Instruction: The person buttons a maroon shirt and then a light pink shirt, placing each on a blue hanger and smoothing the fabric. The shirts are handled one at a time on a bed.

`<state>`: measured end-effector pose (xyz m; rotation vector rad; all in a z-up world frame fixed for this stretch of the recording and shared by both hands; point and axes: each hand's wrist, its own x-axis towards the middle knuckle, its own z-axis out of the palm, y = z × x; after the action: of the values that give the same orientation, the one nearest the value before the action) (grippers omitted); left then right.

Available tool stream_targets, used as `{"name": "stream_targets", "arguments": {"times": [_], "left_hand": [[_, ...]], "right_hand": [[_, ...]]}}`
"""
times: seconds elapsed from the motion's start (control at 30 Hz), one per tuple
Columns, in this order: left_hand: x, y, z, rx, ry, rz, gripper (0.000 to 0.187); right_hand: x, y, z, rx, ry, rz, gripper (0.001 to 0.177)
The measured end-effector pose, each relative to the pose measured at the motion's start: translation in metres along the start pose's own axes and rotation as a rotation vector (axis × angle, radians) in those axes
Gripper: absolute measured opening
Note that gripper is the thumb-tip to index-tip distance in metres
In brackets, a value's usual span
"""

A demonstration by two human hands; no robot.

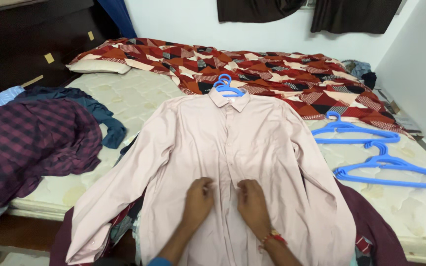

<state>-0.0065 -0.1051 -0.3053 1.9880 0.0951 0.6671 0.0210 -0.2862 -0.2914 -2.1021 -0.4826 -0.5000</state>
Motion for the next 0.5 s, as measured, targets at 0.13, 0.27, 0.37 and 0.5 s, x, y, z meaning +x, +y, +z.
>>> {"name": "stream_targets", "arguments": {"times": [0.13, 0.27, 0.37, 0.5], "left_hand": [[0.006, -0.018, 0.062, -0.029, 0.059, -0.027, 0.024], [0.000, -0.017, 0.077, 0.105, 0.179, -0.113, 0.016], [0.001, 0.001, 0.071, 0.106, 0.110, -0.224, 0.013], [0.001, 0.018, 0.065, 0.114, 0.065, -0.294, 0.012]], "right_hand": [[0.013, 0.018, 0.020, -0.218, 0.019, -0.102, 0.024], [0.017, 0.042, 0.020, -0.223, -0.057, 0.173, 0.032], [0.017, 0.040, 0.012, -0.163, -0.084, 0.177, 0.036], [0.014, 0.026, 0.015, -0.189, 0.019, 0.028, 0.041]]}}
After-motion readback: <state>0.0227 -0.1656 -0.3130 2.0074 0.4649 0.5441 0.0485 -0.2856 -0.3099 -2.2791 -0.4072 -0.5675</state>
